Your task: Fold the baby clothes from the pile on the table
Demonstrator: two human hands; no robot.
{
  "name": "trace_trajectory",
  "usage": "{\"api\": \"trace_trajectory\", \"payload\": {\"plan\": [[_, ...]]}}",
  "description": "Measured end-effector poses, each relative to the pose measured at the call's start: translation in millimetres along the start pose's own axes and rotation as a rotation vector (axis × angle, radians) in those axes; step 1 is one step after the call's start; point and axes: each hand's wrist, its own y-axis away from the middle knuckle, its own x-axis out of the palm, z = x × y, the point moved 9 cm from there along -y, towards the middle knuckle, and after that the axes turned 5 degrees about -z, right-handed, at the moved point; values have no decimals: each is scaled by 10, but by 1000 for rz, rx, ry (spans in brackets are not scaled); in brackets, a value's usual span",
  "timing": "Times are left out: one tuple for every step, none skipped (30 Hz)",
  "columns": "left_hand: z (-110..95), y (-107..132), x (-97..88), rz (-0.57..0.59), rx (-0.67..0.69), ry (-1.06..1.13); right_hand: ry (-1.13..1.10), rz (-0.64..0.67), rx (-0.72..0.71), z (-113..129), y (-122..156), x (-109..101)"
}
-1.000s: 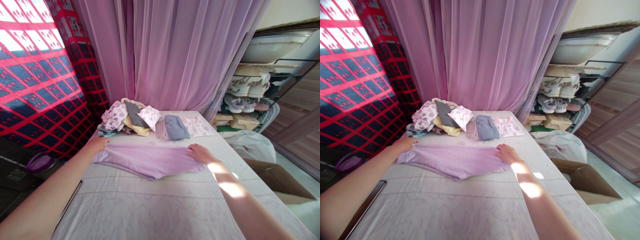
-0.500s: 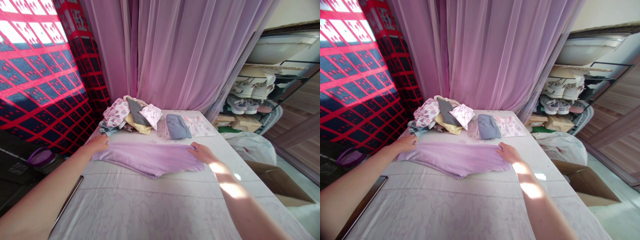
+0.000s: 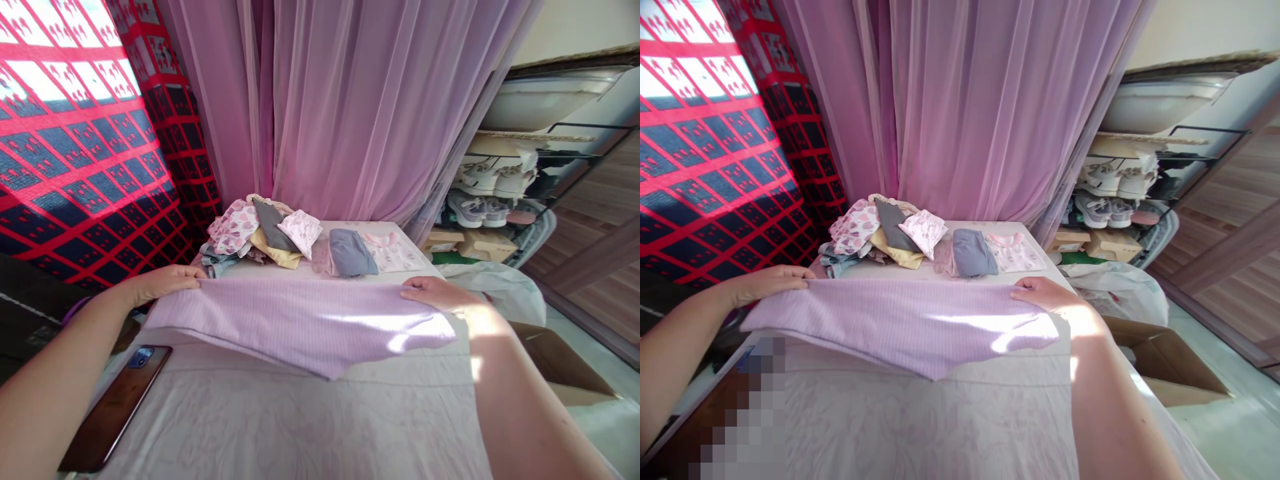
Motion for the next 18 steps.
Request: {"api": "trace_trajectory", "payload": {"plan": [[-24,-31,195,97,36,-32,38,-44,-7,-37,-79,18],[-23,-67,367,142,54,-92,67,-123,-23,-57,-161,27],[1,-106,508,137,45,-127,89,-241,-22,-81,-228,17],[22,-134,634,108,31,-148,131,-337,-11,-94,-274,40],[34,-145,732,53,17,-171,193,-408,-13,-73,-297,95],[29,-132,819,-5,10,-191,239,-476,-30,-13,-288,164],[2,-94,878,-82,14,-210,263,-523,-57,76,-251,259],[-57,-31,919,-167,40,-220,262,-554,-95,190,-185,377],[-128,53,965,-234,75,-212,247,-555,-158,336,-98,529],[-203,149,1017,-281,117,-184,219,-534,-233,493,10,707],[-272,250,1081,-305,163,-142,182,-507,-300,639,136,892],[-329,350,1153,-306,208,-97,132,-496,-356,763,277,1057],[-367,446,1222,-302,250,-59,97,-456,-434,887,419,1242],[-384,536,1281,-299,286,-35,88,-422,-485,966,550,1410],[-375,616,1325,-304,313,-22,89,-425,-512,1004,671,1531],[-344,685,1350,-320,329,-20,101,-450,-517,1004,772,1614],[-294,742,1359,-347,337,-25,122,-486,-511,980,854,1669],[-234,787,1354,-380,338,-33,145,-527,-498,944,919,1700]]}}
